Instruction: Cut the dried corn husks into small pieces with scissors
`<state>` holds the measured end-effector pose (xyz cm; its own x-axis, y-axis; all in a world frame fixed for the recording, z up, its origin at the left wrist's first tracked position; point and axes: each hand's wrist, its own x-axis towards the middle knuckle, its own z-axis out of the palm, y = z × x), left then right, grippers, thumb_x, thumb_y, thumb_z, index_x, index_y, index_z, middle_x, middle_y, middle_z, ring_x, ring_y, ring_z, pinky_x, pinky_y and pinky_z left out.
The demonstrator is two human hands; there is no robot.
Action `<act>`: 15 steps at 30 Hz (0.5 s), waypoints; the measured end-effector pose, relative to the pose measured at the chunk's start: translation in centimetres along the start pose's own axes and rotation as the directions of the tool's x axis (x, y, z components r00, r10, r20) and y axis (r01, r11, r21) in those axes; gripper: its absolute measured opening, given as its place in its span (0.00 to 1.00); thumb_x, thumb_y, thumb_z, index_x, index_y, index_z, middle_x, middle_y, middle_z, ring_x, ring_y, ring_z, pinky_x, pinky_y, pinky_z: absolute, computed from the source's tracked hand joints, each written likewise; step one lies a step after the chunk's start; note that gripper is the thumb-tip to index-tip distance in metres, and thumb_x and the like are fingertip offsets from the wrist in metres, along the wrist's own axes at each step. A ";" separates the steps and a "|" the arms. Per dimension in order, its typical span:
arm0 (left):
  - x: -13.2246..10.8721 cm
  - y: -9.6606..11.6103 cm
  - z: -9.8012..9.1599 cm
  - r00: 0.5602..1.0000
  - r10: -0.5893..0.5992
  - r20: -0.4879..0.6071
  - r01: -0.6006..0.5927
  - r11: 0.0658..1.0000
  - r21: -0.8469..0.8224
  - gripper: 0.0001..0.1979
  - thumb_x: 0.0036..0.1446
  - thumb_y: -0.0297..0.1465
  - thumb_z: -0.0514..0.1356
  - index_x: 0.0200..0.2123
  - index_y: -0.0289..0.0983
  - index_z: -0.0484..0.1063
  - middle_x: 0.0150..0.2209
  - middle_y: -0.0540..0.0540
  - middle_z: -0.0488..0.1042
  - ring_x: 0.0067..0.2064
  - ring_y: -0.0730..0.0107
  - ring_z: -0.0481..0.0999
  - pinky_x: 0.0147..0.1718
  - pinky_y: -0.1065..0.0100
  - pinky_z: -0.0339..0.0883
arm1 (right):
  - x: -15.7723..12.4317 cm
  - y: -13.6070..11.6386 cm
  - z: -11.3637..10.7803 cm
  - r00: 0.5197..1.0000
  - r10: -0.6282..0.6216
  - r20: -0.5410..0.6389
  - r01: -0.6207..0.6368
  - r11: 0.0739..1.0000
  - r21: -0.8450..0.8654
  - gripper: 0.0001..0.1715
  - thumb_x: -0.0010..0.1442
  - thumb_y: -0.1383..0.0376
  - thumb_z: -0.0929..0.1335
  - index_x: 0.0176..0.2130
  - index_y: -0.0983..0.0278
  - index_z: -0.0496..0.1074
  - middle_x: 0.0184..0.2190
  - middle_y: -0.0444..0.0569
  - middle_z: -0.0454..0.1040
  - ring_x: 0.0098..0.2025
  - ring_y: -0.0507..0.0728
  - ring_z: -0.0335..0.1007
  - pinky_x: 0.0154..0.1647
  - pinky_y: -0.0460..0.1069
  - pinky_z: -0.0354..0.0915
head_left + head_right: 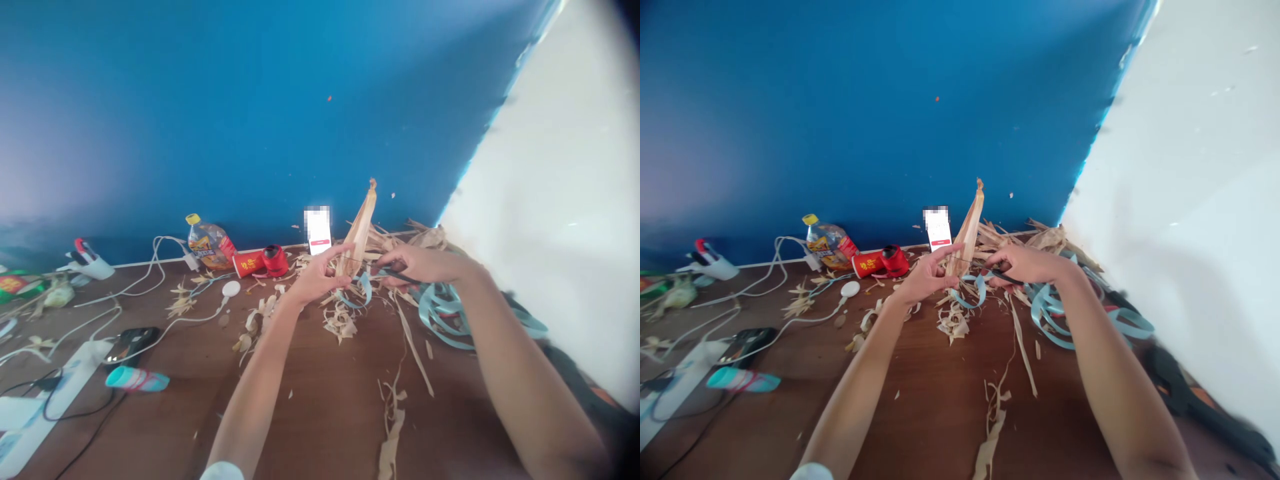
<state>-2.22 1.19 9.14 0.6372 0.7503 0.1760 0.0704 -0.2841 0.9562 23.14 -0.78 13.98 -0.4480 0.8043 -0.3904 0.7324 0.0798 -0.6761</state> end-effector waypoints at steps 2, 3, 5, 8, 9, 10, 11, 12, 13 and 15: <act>0.1 -0.1 0.1 1.000 0.005 0.002 -0.005 1.000 -0.001 0.35 0.49 0.35 0.66 0.61 0.47 0.60 0.65 0.38 0.55 0.32 0.75 0.74 0.28 0.70 0.70 | -0.1 -0.1 0.0 1.000 0.012 -0.003 -0.012 1.000 -0.006 0.40 0.48 0.42 0.68 0.54 0.61 0.70 0.34 0.53 0.76 0.26 0.55 0.68 0.26 0.50 0.61; 0.1 -0.2 0.1 1.000 0.003 0.002 -0.003 1.000 0.000 0.35 0.49 0.35 0.66 0.61 0.47 0.60 0.65 0.38 0.55 0.31 0.76 0.74 0.28 0.70 0.70 | -0.2 -0.1 0.0 1.000 0.018 -0.004 -0.018 1.000 -0.003 0.40 0.48 0.42 0.68 0.54 0.61 0.70 0.34 0.52 0.76 0.26 0.55 0.68 0.26 0.50 0.61; 0.1 -0.3 0.2 1.000 -0.009 0.005 0.009 1.000 0.003 0.36 0.49 0.36 0.66 0.61 0.47 0.60 0.64 0.37 0.57 0.31 0.75 0.75 0.26 0.71 0.69 | -0.3 -0.1 0.0 1.000 0.026 0.012 -0.026 1.000 0.015 0.38 0.48 0.42 0.69 0.52 0.60 0.71 0.31 0.51 0.76 0.26 0.55 0.68 0.26 0.50 0.61; 0.1 -0.4 0.3 1.000 -0.023 0.010 0.023 1.000 -0.001 0.37 0.50 0.37 0.66 0.62 0.46 0.59 0.62 0.36 0.61 0.31 0.74 0.75 0.23 0.74 0.65 | -0.5 0.1 -0.2 0.998 0.025 0.051 -0.027 0.999 0.027 0.34 0.48 0.42 0.68 0.48 0.60 0.74 0.28 0.49 0.75 0.25 0.54 0.67 0.25 0.49 0.59; 0.0 -0.4 0.4 1.000 -0.023 0.014 0.023 1.000 -0.002 0.37 0.50 0.37 0.66 0.62 0.47 0.58 0.62 0.36 0.60 0.31 0.74 0.76 0.22 0.75 0.64 | -0.5 0.1 -0.2 0.998 0.026 0.057 -0.028 0.999 0.023 0.34 0.49 0.42 0.68 0.47 0.60 0.74 0.28 0.49 0.75 0.25 0.54 0.66 0.25 0.48 0.59; 0.0 -0.4 0.4 1.000 -0.021 0.016 0.021 1.000 -0.002 0.36 0.50 0.37 0.66 0.62 0.47 0.59 0.63 0.37 0.60 0.30 0.74 0.76 0.22 0.75 0.64 | -0.6 0.2 -0.3 0.998 0.029 0.059 -0.031 0.999 0.018 0.33 0.49 0.42 0.68 0.46 0.60 0.74 0.27 0.49 0.75 0.25 0.54 0.66 0.24 0.48 0.58; 0.0 -0.4 0.4 1.000 -0.017 0.017 0.017 1.000 -0.002 0.36 0.50 0.37 0.66 0.62 0.48 0.59 0.64 0.37 0.58 0.30 0.75 0.76 0.22 0.75 0.64 | -0.6 0.2 -0.4 0.998 0.035 0.059 -0.036 0.999 0.010 0.33 0.48 0.42 0.68 0.46 0.59 0.74 0.26 0.48 0.74 0.24 0.53 0.65 0.24 0.48 0.57; 0.0 -0.4 0.4 1.000 -0.014 0.017 0.014 1.000 -0.001 0.36 0.50 0.36 0.66 0.62 0.48 0.59 0.64 0.37 0.56 0.30 0.75 0.76 0.22 0.76 0.64 | -0.7 0.2 -0.4 0.997 0.040 0.060 -0.040 0.999 0.003 0.33 0.48 0.41 0.68 0.46 0.59 0.74 0.26 0.48 0.74 0.24 0.53 0.65 0.24 0.47 0.57; 0.0 -0.4 0.4 1.000 -0.012 0.016 0.012 1.000 0.000 0.36 0.50 0.36 0.66 0.61 0.48 0.59 0.65 0.37 0.55 0.30 0.76 0.76 0.21 0.76 0.64 | -0.8 0.2 -0.5 0.997 0.042 0.061 -0.041 0.999 -0.004 0.33 0.48 0.41 0.68 0.45 0.60 0.75 0.26 0.48 0.74 0.24 0.53 0.64 0.24 0.47 0.57; 0.0 -0.3 0.4 1.000 -0.008 0.012 0.008 1.000 0.001 0.35 0.50 0.36 0.66 0.61 0.48 0.59 0.66 0.37 0.54 0.30 0.76 0.76 0.21 0.76 0.64 | -1.0 0.1 -0.5 0.997 0.046 0.061 -0.045 0.999 -0.018 0.33 0.47 0.40 0.68 0.43 0.60 0.75 0.24 0.48 0.73 0.23 0.53 0.64 0.24 0.48 0.56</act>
<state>-1.86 1.04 8.77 0.6460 0.7453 0.1652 0.0764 -0.2784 0.9574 23.98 -1.26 14.63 -0.4447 0.7695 -0.4584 0.7609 0.0546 -0.6465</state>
